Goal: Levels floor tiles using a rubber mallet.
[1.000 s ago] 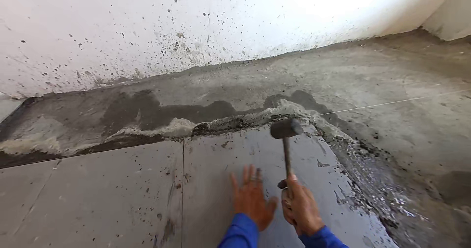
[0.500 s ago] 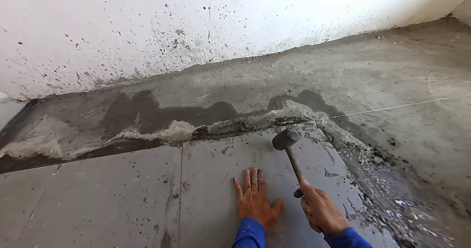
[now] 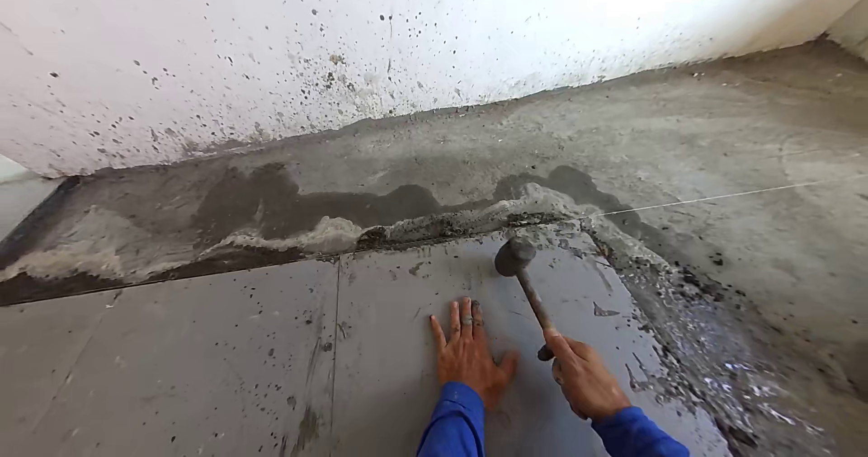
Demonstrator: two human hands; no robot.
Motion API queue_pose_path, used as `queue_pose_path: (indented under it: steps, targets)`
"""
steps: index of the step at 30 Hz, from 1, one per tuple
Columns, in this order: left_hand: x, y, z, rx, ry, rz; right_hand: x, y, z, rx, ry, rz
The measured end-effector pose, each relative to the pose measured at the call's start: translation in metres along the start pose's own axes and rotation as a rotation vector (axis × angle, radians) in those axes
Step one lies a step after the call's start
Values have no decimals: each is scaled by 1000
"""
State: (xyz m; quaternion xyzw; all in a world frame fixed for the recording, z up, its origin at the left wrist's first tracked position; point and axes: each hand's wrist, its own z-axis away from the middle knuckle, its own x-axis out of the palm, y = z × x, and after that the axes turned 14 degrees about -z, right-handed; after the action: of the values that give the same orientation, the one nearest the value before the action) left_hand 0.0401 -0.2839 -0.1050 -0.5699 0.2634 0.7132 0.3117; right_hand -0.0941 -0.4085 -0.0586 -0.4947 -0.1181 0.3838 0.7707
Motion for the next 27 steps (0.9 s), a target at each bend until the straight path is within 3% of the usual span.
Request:
queue_pose_path:
  steps: [3, 7, 10, 12, 16, 19, 27]
  targets:
    - [-2, -30, -7, -59, 10, 10, 7, -12, 15, -115, -31, 25]
    - [-6, -129, -10, -242, 8, -61, 48, -22, 28, -345, -73, 32]
    - [-7, -171, -9, -312, 3, -114, 96, -39, 4, -235, -185, 218]
    - [-6, -175, -10, -329, -5, -118, 124, -54, -12, -96, -260, 290]
    - [-5, -175, -12, -324, -6, -87, 155, -64, -11, -122, -223, 289]
    - [-5, -175, -10, -323, 3, -94, 155, -70, -16, -24, -265, 309]
    - [-4, -179, -14, -324, 78, -94, 141, -61, -11, -85, -191, 249]
